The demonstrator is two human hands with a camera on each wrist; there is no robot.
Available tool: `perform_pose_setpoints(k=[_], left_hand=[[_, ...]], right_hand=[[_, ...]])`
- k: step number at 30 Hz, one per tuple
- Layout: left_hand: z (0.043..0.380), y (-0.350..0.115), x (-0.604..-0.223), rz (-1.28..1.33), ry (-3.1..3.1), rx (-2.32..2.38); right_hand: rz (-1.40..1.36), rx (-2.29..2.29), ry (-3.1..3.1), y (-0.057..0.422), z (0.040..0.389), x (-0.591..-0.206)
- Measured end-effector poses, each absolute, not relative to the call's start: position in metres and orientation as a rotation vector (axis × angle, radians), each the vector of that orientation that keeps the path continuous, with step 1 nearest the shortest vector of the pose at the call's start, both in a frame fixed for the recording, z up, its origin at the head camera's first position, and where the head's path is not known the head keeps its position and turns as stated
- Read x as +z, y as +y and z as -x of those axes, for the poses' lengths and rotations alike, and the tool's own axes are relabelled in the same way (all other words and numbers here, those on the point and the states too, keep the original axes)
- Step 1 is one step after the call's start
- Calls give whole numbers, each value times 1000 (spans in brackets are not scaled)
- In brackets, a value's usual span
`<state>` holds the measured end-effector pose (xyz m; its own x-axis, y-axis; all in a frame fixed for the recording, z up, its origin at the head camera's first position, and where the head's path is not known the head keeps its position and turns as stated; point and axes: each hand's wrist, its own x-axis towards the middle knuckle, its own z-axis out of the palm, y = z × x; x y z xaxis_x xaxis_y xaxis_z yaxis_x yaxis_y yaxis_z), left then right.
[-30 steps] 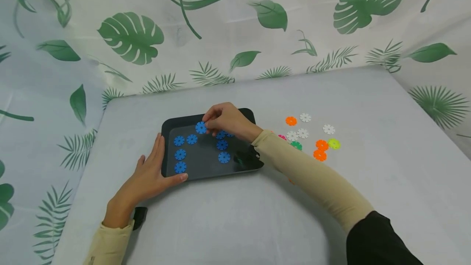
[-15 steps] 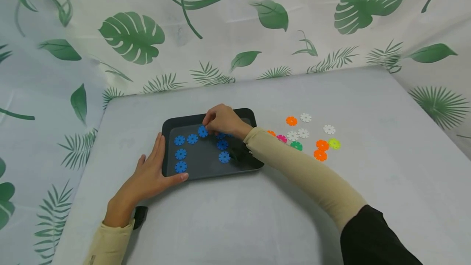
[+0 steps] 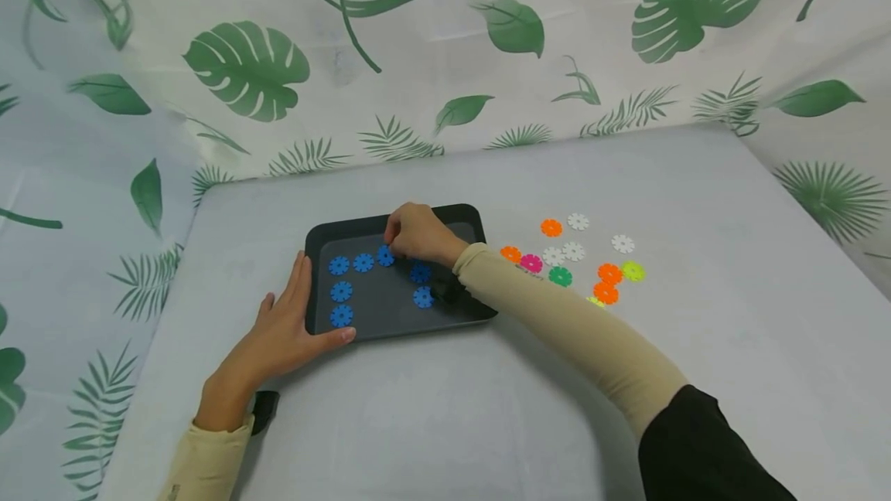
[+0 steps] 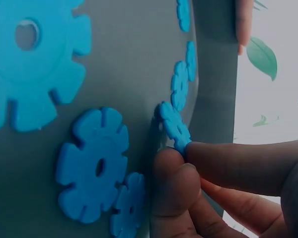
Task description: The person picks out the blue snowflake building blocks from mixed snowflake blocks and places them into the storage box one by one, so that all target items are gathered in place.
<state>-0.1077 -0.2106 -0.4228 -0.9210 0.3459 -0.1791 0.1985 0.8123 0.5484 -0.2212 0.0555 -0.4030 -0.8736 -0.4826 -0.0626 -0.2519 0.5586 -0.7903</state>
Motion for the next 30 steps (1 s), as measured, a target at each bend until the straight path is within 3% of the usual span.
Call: perform_pose_setpoints(k=[12, 30], left_hand=[[107, -209, -422, -418, 2717, 788], [106, -208, -422, -411, 2726, 766]], right_hand=[[603, -1234, 2549, 70, 212, -396], [484, -1631, 2279, 133, 186, -372]])
